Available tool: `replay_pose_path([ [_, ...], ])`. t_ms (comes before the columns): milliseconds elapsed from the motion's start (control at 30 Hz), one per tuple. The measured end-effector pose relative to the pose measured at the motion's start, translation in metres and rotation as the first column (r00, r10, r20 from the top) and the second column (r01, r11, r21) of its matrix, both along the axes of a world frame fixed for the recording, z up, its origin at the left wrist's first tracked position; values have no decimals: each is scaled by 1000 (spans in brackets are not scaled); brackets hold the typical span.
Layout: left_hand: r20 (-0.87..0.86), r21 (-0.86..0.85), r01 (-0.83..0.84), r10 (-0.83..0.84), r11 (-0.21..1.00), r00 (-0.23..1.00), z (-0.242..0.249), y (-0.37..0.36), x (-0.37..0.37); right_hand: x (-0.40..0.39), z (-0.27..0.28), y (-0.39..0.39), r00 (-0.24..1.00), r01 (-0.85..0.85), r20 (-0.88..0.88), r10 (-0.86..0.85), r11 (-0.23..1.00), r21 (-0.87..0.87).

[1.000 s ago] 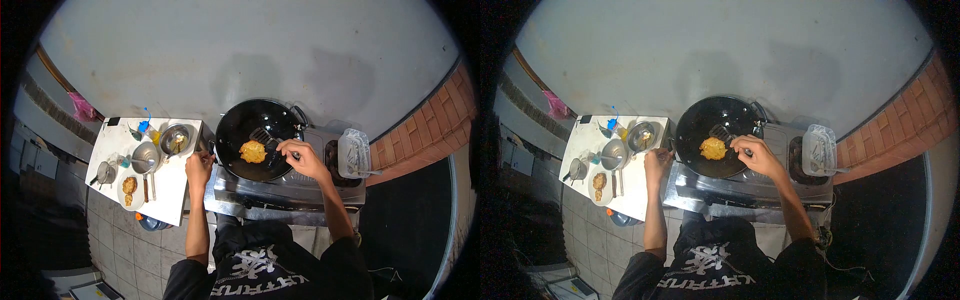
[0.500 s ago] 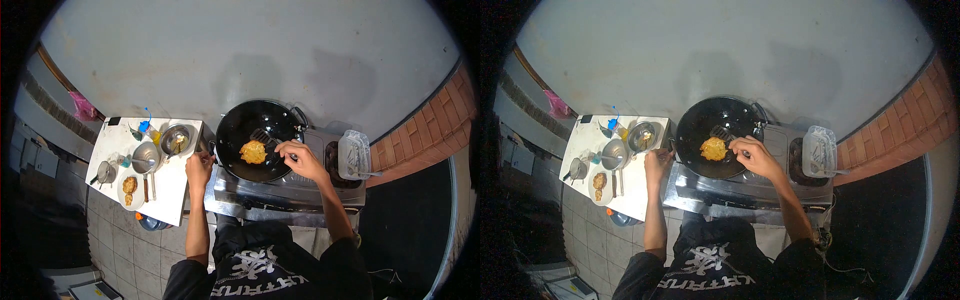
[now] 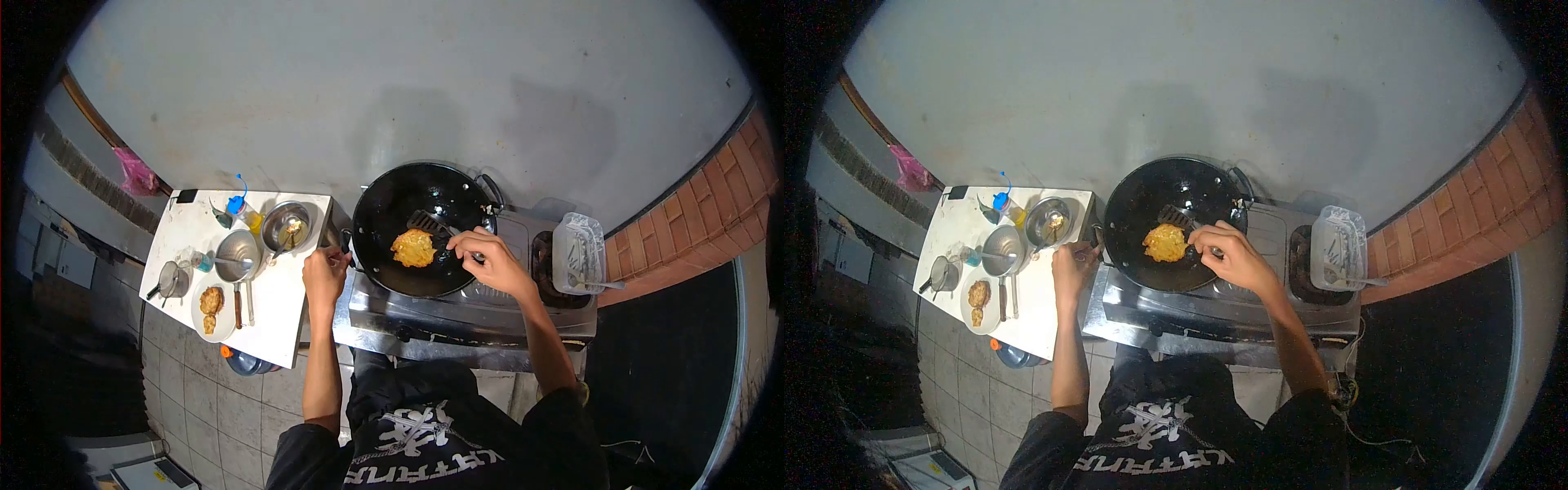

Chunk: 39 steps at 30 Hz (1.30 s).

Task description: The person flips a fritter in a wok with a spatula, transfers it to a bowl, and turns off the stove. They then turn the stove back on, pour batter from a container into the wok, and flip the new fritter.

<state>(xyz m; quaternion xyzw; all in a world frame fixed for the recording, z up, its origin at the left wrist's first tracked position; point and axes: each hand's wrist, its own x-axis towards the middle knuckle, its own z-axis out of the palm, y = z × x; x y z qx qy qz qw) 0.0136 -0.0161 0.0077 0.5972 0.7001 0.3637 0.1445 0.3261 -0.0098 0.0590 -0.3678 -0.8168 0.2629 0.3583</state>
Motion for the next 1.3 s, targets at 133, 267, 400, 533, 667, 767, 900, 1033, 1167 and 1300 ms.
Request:
replay_pose_path([
  [133, -1, -37, -8, 8, 999, 1000, 0, 1, 0, 1, -1, 2, 1000, -21, 5, 21, 999, 37],
  [267, 13, -18, -7, 7, 1000, 1000, 2, 0, 1, -1, 3, 0, 1000, -8, 1, 8, 1000, 29],
  [400, 17, -29, -16, 17, 999, 1000, 4, 0, 2, -1, 3, 0, 1000, -7, 11, 7, 1000, 18],
  [533, 24, -32, -13, 13, 999, 1000, 3, 0, 2, -1, 0, 2, 1000, -27, 15, 27, 999, 41],
  [667, 23, -33, -2, 2, 999, 1000, 4, 0, 2, -2, 3, 0, 1000, -13, 23, 13, 1000, 8],
  [767, 24, -17, -9, 9, 1000, 1000, 3, 0, 2, -3, 4, 0, 999, -17, 38, 15, 999, 36],
  [900, 12, -25, -6, 6, 1000, 1000, 6, 0, 2, 0, 4, 0, 997, 7, 71, -12, 997, 71],
  [1033, 7, -19, -6, 6, 1000, 1000, 4, 0, 2, 1, 7, -3, 997, 78, -23, -75, 984, 163],
  [1167, 11, -8, 5, -5, 1000, 1000, -1, 1, -1, -10, 1, -15, 954, 186, -246, -173, 982, 31],
  [1300, 19, -18, -12, 12, 1000, 1000, -1, 1, -1, -18, -33, -23, 851, 308, -400, -340, 940, -144],
])
